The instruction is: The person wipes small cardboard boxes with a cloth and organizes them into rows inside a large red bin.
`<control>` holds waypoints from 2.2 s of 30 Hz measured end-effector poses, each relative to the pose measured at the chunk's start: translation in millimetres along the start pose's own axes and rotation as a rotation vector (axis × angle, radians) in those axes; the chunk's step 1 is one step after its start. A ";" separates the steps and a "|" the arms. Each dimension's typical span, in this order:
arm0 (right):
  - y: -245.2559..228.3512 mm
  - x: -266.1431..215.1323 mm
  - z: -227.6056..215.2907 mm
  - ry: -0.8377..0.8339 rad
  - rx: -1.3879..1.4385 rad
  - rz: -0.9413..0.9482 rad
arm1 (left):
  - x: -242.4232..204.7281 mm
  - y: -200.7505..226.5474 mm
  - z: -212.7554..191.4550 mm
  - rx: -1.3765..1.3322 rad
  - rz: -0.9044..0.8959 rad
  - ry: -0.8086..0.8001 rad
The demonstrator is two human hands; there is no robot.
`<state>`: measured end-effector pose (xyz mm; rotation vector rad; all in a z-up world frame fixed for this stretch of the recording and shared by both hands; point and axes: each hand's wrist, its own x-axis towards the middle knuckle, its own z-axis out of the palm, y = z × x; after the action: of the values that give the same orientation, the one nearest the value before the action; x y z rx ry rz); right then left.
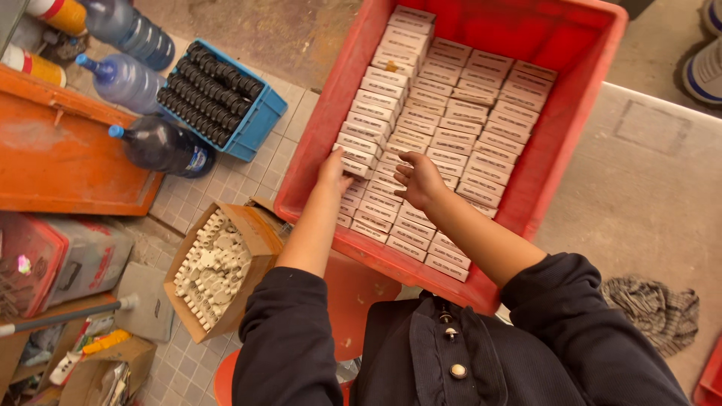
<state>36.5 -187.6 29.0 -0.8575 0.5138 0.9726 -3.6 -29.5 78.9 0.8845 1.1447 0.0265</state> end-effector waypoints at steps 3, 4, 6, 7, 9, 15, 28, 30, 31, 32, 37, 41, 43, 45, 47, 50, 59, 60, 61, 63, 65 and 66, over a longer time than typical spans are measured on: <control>-13.5 -33.7 -30.1 -0.096 0.049 0.045 | -3.0 -8.7 15.2 -0.094 0.071 -0.010; -18.8 -57.5 -36.2 -0.086 0.070 0.023 | 10.3 -23.3 16.5 -0.071 0.068 -0.033; -31.2 -107.7 -53.8 -0.199 0.107 0.024 | 37.7 -55.4 28.9 -0.230 0.452 0.335; -39.3 -127.2 -67.9 -0.180 0.137 -0.010 | 13.2 -64.1 53.3 -0.201 0.447 0.296; -51.2 -171.5 -99.0 -0.232 0.218 -0.021 | -40.7 -86.6 100.5 -0.233 0.521 0.116; -98.7 -289.0 -238.3 -0.261 0.585 -0.362 | -217.5 -213.7 256.8 -0.149 0.331 -0.604; -76.1 -516.2 -612.5 0.385 1.321 -0.991 | -400.1 -546.9 454.3 0.865 0.004 -1.316; -74.1 -508.1 -672.8 0.544 1.371 -0.941 | -421.3 -573.8 476.8 1.387 0.224 -1.227; -76.0 -497.2 -694.4 0.551 1.379 -0.954 | -404.6 -609.6 494.4 1.394 0.223 -1.242; -77.3 -484.7 -714.6 0.657 1.364 -0.916 | -386.5 -644.2 510.1 1.476 0.277 -1.272; -83.8 -418.1 -774.4 0.810 1.293 -0.802 | -377.4 -695.1 539.6 1.662 0.461 -1.360; -89.5 -415.9 -765.8 0.811 1.310 -0.788 | -429.2 -644.5 534.2 1.799 0.223 -1.415; -84.6 -416.0 -762.7 0.806 1.317 -0.767 | -439.5 -628.3 526.8 1.788 0.140 -1.383; -80.8 -424.5 -764.4 0.810 1.340 -0.781 | -442.6 -624.1 527.5 1.828 0.152 -1.354; -84.3 -430.6 -757.8 0.811 1.338 -0.789 | -439.3 -629.9 523.5 1.762 0.112 -1.356; -86.7 -437.3 -742.3 0.803 1.330 -0.807 | -388.4 -676.4 534.1 1.666 0.228 -1.493; -106.2 -463.6 -527.9 0.710 0.568 -1.365 | -366.8 -491.7 452.9 0.869 0.867 -1.737; -105.5 -451.8 -507.7 0.610 0.454 -1.452 | -360.0 -460.8 436.2 0.805 1.060 -1.729; -99.5 -430.7 -491.7 0.589 0.449 -1.428 | -341.3 -439.7 413.3 0.814 1.061 -1.695; -91.7 -388.4 -458.7 0.492 0.213 -1.325 | -305.1 -395.8 371.4 0.993 1.156 -1.424; -69.8 -337.1 -440.1 0.454 0.122 -1.153 | -262.3 -377.5 324.7 1.157 1.069 -1.264; -57.4 -312.1 -431.3 0.433 0.035 -0.987 | -241.4 -370.2 299.8 1.306 0.964 -1.119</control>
<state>-69.3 -712.5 26.6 -1.1247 0.3888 -0.1303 -24.3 -563.1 73.9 2.1341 -0.5569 -0.4195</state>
